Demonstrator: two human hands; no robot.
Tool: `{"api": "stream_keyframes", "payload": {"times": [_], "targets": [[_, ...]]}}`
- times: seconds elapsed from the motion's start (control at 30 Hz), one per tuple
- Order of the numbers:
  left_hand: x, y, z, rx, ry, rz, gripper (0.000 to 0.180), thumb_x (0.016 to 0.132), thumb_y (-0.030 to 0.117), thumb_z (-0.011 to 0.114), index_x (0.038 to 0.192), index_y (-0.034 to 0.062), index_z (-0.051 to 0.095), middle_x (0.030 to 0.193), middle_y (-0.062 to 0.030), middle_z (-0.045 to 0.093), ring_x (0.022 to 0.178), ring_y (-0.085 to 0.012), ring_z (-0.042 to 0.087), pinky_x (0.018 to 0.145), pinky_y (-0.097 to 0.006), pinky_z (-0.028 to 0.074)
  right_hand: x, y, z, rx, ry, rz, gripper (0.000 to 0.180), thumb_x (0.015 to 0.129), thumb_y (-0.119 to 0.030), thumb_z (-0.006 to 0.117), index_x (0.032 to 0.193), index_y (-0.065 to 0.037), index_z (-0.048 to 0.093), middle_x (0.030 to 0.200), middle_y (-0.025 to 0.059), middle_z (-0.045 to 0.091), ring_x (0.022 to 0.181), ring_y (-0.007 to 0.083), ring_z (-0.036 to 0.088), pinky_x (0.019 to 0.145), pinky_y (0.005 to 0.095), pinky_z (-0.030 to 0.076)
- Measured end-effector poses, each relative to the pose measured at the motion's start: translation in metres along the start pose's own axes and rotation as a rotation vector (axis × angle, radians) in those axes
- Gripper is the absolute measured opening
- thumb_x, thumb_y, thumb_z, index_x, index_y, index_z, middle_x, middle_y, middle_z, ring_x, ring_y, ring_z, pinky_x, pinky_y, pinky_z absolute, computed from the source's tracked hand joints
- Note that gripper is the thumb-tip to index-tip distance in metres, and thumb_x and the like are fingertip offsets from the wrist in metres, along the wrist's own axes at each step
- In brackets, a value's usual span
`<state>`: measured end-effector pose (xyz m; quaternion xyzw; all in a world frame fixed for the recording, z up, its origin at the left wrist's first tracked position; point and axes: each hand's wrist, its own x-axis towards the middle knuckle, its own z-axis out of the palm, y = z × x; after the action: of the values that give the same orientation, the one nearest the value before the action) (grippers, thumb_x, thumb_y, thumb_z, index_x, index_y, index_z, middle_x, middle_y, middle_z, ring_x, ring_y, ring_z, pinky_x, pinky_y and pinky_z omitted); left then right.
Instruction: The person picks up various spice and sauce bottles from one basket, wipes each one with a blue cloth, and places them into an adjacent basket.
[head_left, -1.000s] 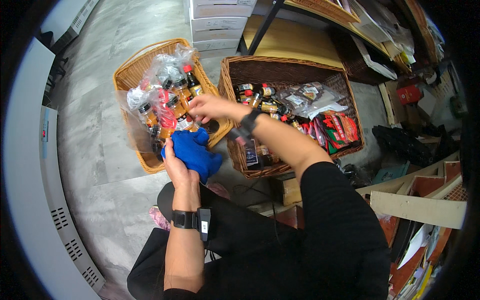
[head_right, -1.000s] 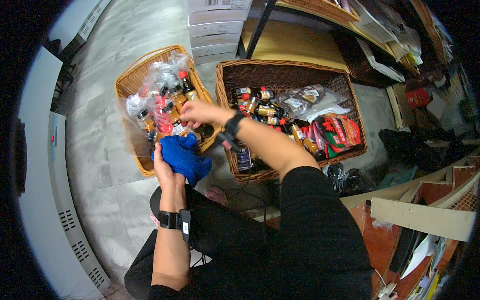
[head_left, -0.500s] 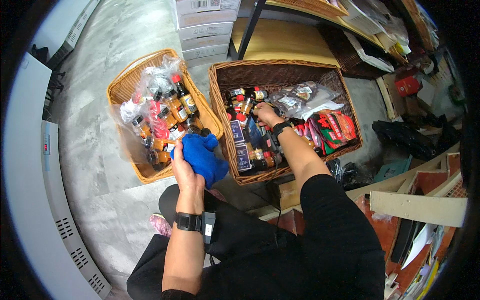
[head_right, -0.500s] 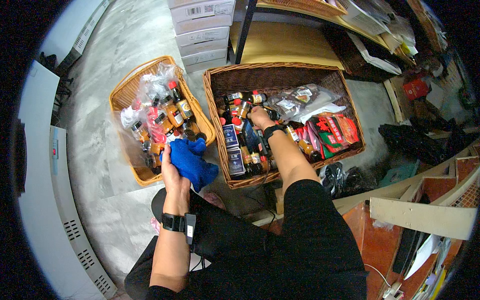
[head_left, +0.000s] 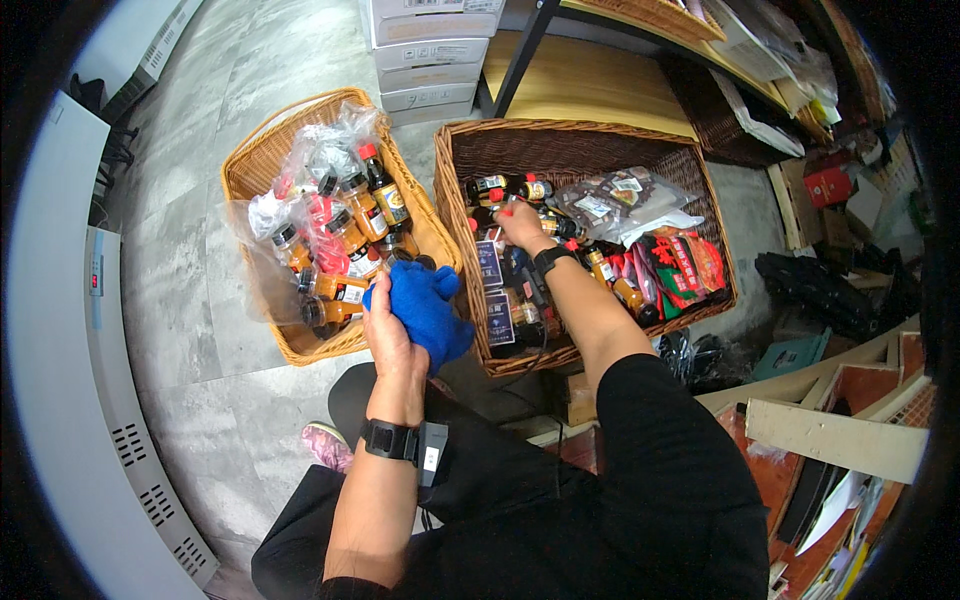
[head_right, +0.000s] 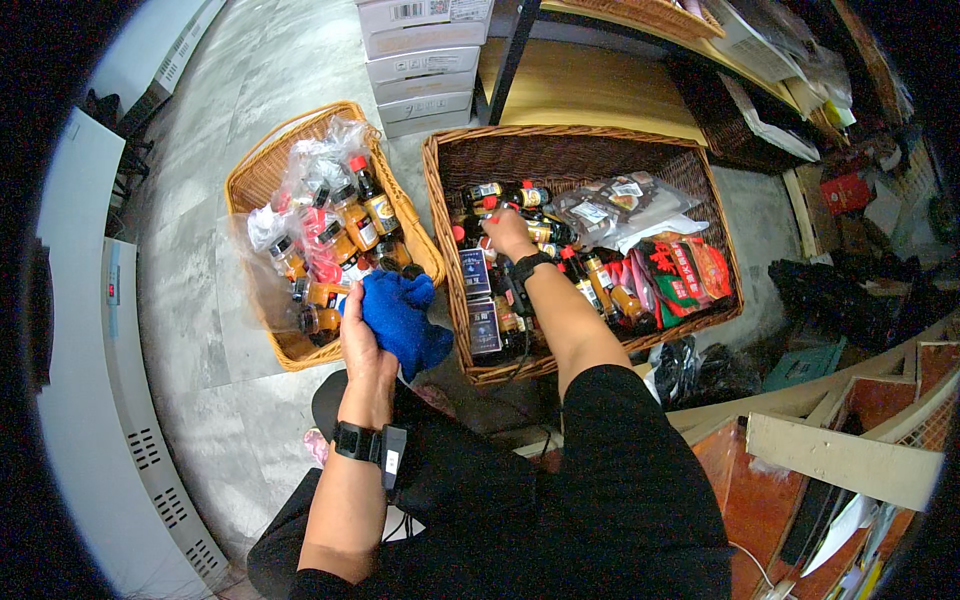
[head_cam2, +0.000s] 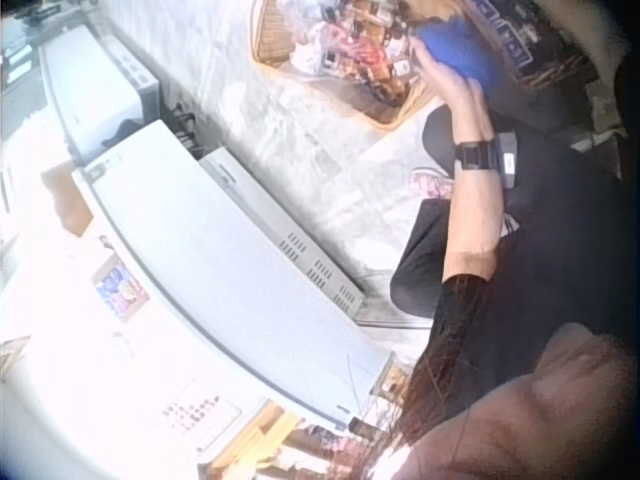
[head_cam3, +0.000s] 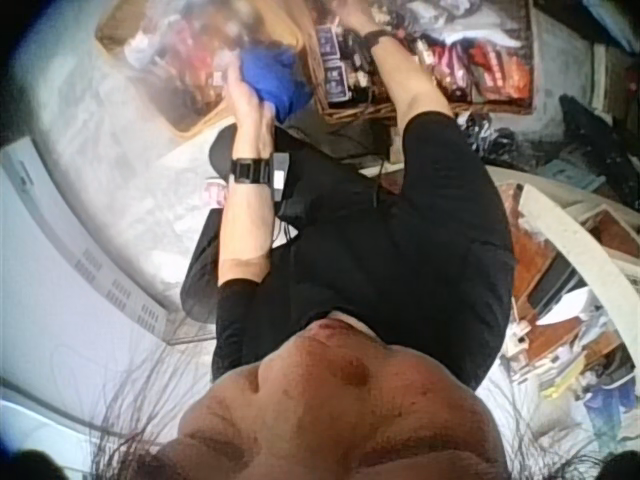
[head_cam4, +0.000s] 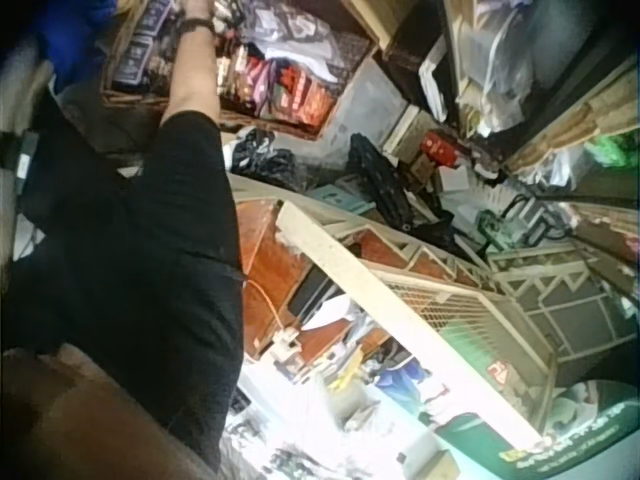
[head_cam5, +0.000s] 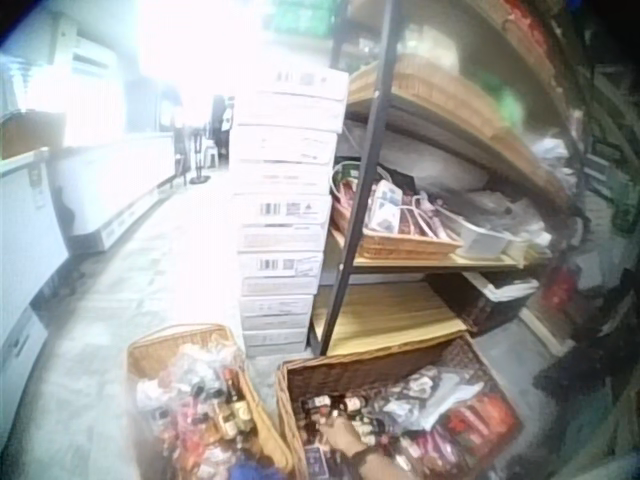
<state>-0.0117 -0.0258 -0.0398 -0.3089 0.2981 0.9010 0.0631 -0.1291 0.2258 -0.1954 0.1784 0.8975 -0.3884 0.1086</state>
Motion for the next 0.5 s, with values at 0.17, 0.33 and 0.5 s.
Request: {"api": "stream_keyframes", "payload": {"times": [0.17,0.33,0.5], "targets": [[0.0,0.005,-0.007,0.011,-0.045,-0.011,0.029,0.087,0.028,0.054,0.1,0.0021,0.053,0.088,-0.0132,0.061,0.073,-0.0259,0.061,0.062,-0.036,0.052,-0.036,-0.043,-0.04,0.339,0.056,-0.161,0.019,0.082,-0.007,0.057,0.1,-0.001,0.054,0.081,0.0125,0.059,0.058,0.018,0.059,0.049,0.0293,0.05],[-0.014,0.004,0.012,0.065,-0.171,-0.088,0.036,0.089,0.035,0.048,0.103,0.0025,0.056,0.095,-0.0137,0.062,0.084,-0.0279,0.061,0.075,-0.039,0.05,-0.083,-0.053,-0.105,0.032,0.229,-0.466,0.029,0.08,-0.01,0.059,0.108,-0.007,0.052,0.098,0.0202,0.055,0.09,0.0363,0.055,0.08,0.0409,0.044],[-0.028,0.001,0.031,-0.054,-0.267,0.009,0.039,0.091,0.032,0.047,0.119,0.0062,0.046,0.104,-0.0137,0.058,0.091,-0.0239,0.06,0.077,-0.035,0.05,-0.166,-0.112,-0.161,0.219,0.185,-0.45,0.024,0.081,-0.011,0.057,0.104,-0.003,0.053,0.094,0.0148,0.056,0.085,0.0299,0.056,0.075,0.0353,0.045]]}}
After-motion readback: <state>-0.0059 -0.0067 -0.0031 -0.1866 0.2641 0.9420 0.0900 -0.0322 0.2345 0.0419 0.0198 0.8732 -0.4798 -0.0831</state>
